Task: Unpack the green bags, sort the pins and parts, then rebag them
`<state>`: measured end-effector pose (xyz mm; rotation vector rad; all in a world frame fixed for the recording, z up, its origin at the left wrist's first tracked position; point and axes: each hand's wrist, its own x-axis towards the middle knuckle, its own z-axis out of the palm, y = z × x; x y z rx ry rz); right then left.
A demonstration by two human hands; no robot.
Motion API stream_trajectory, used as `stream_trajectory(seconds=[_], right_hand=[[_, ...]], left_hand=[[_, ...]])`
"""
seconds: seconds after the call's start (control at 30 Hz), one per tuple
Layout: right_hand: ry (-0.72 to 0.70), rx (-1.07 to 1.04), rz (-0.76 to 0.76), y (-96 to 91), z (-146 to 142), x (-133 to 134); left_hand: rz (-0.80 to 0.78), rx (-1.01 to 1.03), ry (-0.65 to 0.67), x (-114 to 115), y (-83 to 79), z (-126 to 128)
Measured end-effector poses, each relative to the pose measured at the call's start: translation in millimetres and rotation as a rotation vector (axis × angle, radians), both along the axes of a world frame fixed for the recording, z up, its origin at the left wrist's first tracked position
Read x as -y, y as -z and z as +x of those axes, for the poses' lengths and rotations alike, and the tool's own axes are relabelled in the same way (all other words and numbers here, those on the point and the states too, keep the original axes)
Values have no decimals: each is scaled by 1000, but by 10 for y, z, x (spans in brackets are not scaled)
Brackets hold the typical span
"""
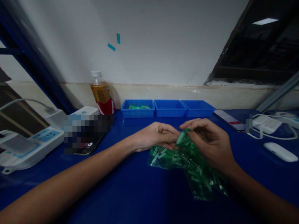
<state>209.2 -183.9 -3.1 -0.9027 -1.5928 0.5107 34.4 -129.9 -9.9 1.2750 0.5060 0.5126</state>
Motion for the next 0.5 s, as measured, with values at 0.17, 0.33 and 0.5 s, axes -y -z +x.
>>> stream_trajectory(seconds=[0.17,0.33,0.5], right_hand=[[60,-32,30,-10,-43,54],[83,-103,47,4,-120,130],[88,-117,73,23,-148,164]], left_hand=[[292,-60,-80,106,1,108],[593,-123,-201,214,31,187],[556,-88,-212,269,37,221]])
